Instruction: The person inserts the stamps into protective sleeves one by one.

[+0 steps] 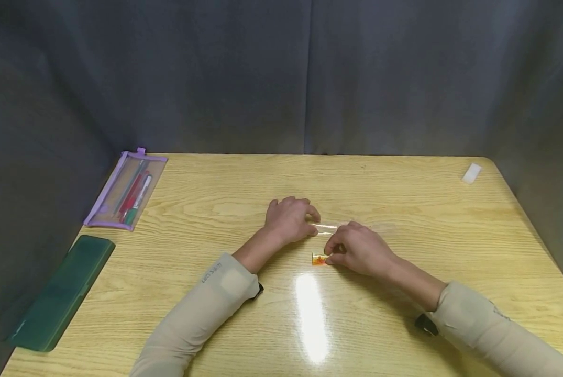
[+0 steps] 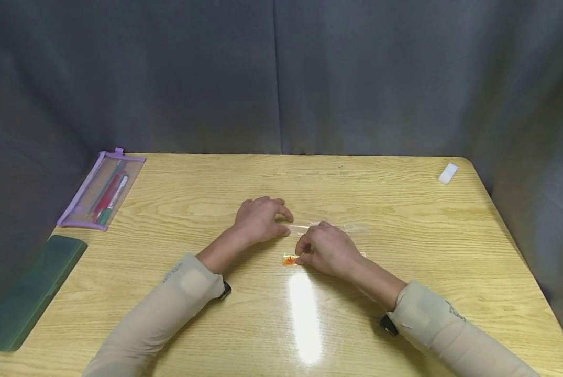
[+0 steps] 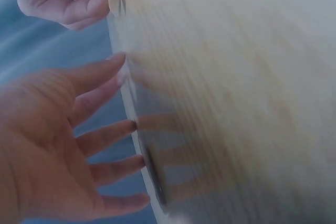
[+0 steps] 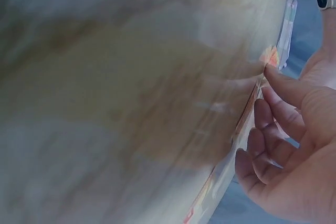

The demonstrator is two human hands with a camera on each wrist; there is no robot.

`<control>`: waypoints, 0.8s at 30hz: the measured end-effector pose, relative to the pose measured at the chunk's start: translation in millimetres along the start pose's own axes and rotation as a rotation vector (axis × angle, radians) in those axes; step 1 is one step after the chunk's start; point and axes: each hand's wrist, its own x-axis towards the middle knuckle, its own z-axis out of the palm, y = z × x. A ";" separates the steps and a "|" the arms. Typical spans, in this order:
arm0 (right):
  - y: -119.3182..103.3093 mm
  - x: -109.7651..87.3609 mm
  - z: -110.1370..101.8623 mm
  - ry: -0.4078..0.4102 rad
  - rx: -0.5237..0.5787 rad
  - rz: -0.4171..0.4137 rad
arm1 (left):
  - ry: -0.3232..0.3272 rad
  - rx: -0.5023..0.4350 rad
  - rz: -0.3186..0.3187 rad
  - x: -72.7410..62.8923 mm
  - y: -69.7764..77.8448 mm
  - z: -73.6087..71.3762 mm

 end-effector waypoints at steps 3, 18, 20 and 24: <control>-0.1 0.4 -1.1 0.007 0.021 0.001 | 0.014 -0.020 -0.007 -0.5 -2.1 0.3; 5.1 -1.6 -20.4 0.055 0.337 0.187 | 0.061 -0.422 -0.023 -13.8 -21.2 -19.6; 5.2 -1.0 -23.3 0.054 0.398 0.217 | 0.060 -0.567 -0.027 -17.5 -26.3 -20.8; 6.0 1.1 -28.5 0.062 0.544 0.263 | 0.031 -0.831 -0.056 -25.3 -36.1 -20.6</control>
